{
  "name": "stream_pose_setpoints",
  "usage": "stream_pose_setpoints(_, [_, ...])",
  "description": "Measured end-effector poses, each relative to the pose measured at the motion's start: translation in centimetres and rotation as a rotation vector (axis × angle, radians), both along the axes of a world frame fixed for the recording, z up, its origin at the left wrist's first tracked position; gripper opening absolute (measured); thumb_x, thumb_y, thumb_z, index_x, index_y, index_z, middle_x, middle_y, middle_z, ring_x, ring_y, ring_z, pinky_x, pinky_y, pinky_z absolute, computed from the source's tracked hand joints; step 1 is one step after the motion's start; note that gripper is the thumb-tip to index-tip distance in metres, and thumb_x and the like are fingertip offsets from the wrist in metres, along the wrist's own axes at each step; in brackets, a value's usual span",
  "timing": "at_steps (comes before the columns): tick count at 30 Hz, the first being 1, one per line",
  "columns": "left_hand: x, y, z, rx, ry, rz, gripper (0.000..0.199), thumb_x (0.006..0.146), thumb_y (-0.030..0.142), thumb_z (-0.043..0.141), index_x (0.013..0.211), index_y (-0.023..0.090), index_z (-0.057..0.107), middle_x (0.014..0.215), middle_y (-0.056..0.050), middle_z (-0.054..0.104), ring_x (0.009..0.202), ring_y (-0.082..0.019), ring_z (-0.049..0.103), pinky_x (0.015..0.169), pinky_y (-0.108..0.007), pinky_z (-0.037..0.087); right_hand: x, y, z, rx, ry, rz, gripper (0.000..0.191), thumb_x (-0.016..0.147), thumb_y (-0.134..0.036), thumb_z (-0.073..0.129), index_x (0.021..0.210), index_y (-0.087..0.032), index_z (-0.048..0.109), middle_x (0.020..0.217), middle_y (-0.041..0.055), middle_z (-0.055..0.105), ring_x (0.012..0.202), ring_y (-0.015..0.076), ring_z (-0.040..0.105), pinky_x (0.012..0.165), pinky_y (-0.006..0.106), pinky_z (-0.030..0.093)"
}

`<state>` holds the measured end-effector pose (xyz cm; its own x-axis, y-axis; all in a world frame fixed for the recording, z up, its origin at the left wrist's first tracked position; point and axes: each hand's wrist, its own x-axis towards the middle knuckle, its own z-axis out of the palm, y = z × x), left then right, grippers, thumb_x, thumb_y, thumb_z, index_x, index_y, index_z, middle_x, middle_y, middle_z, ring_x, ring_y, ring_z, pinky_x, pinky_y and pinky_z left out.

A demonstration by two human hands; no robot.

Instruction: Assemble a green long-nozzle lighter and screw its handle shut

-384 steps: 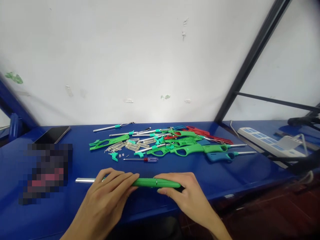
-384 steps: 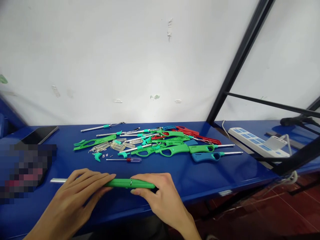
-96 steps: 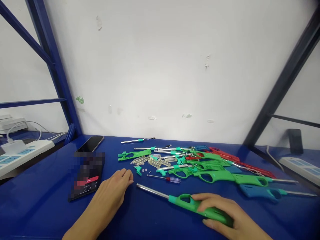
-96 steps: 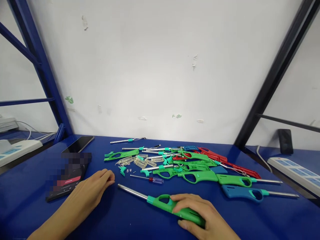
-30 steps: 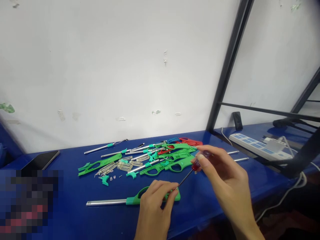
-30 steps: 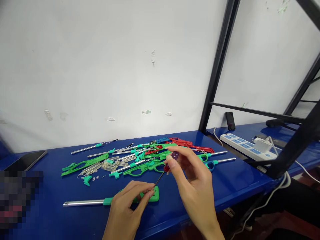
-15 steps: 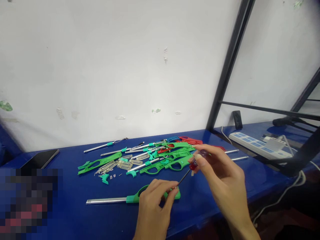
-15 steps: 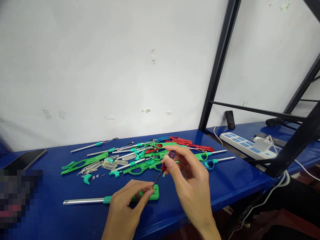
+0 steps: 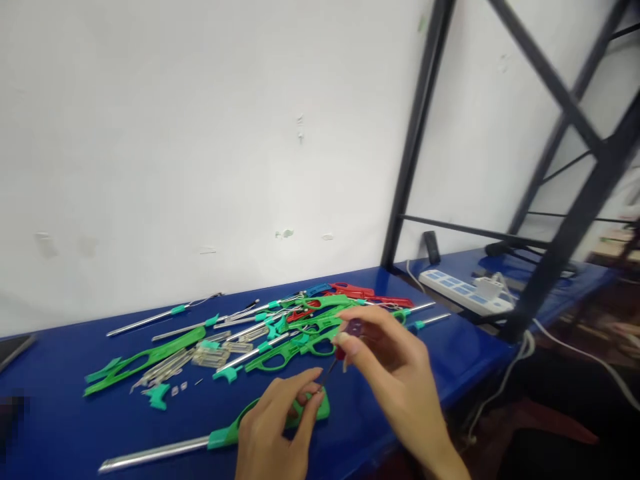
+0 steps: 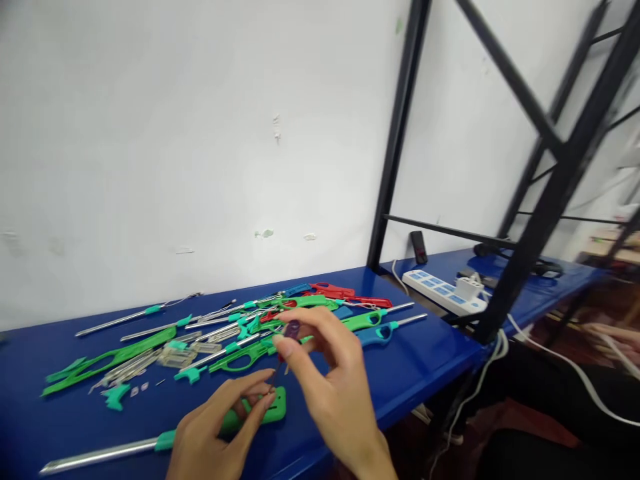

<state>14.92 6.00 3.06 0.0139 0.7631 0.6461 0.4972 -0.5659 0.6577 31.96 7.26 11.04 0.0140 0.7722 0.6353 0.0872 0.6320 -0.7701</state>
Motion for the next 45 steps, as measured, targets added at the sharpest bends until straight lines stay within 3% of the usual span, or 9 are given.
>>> stream_pose_setpoints(5, [0.3, 0.7, -0.5, 0.041, 0.016, -0.056, 0.022, 0.095, 0.029, 0.072, 0.116, 0.035, 0.075, 0.093, 0.005, 0.083, 0.078, -0.016, 0.080, 0.072, -0.021, 0.066, 0.0, 0.2, 0.3, 0.010, 0.021, -0.022, 0.024, 0.097, -0.028, 0.074, 0.119, -0.036, 0.073, 0.095, -0.0015, 0.071, 0.085, 0.0160, 0.068, 0.072, 0.025, 0.060])
stream_pose_setpoints(10, [0.9, 1.0, -0.3, 0.009, 0.070, -0.032, 0.021, 0.095, 0.025, 0.071, 0.114, 0.035, 0.075, 0.099, 0.004, 0.082, 0.085, -0.017, 0.080, 0.078, -0.024, 0.065, 0.3, 0.1, 0.3, 0.072, -0.082, -0.009, 0.020, 0.101, -0.025, 0.069, 0.114, -0.038, 0.076, 0.102, -0.0033, 0.073, 0.086, 0.0128, 0.067, 0.075, 0.022, 0.057])
stream_pose_setpoints(16, [0.8, 1.4, -0.6, -0.178, 0.159, 0.000, 0.025, 0.093, 0.021, 0.067, 0.112, 0.034, 0.077, 0.101, 0.001, 0.081, 0.094, -0.023, 0.078, 0.080, -0.033, 0.062, 0.2, 0.4, -0.2, 0.049, -0.176, 0.038, 0.025, 0.103, -0.022, 0.065, 0.120, -0.037, 0.075, 0.107, -0.0041, 0.077, 0.090, 0.0126, 0.069, 0.078, 0.021, 0.057])
stream_pose_setpoints(21, [1.5, 1.0, 0.0, -0.271, 0.170, 0.015, 0.025, 0.092, 0.013, 0.066, 0.106, 0.030, 0.078, 0.100, -0.001, 0.080, 0.095, -0.025, 0.076, 0.082, -0.037, 0.059, 0.0, 0.7, -0.8, 0.045, -0.202, 0.031, 0.024, 0.103, -0.022, 0.065, 0.119, -0.037, 0.075, 0.111, -0.0047, 0.078, 0.090, 0.0125, 0.070, 0.077, 0.021, 0.056])
stream_pose_setpoints(32, [1.8, 0.5, 0.0, -0.327, 0.180, -0.012, 0.028, 0.091, 0.001, 0.063, 0.100, 0.025, 0.076, 0.097, 0.000, 0.080, 0.091, -0.022, 0.076, 0.080, -0.032, 0.056, 0.0, 0.9, -2.0, 0.025, -0.233, 0.042, 0.022, 0.103, -0.025, 0.065, 0.118, -0.038, 0.074, 0.106, -0.0052, 0.077, 0.088, 0.0126, 0.069, 0.075, 0.020, 0.056])
stream_pose_setpoints(39, [0.4, -0.1, -0.8, -0.302, 0.162, -0.048, 0.028, 0.095, 0.005, 0.060, 0.098, 0.027, 0.076, 0.100, 0.000, 0.080, 0.094, -0.020, 0.076, 0.081, -0.028, 0.056, -0.6, 0.5, -2.4, 0.026, -0.254, 0.073, 0.026, 0.103, -0.022, 0.064, 0.120, -0.040, 0.074, 0.105, -0.0070, 0.077, 0.087, 0.0102, 0.069, 0.075, 0.017, 0.055])
stream_pose_setpoints(45, [0.2, -0.2, -1.1, -0.247, 0.135, -0.061, 0.031, 0.099, 0.009, 0.056, 0.109, 0.029, 0.077, 0.105, 0.000, 0.081, 0.095, -0.019, 0.076, 0.083, -0.027, 0.057, -0.6, 0.4, -2.7, 0.005, -0.220, 0.064, 0.024, 0.104, -0.025, 0.064, 0.121, -0.039, 0.074, 0.105, -0.0053, 0.077, 0.088, 0.0120, 0.072, 0.072, 0.020, 0.058])
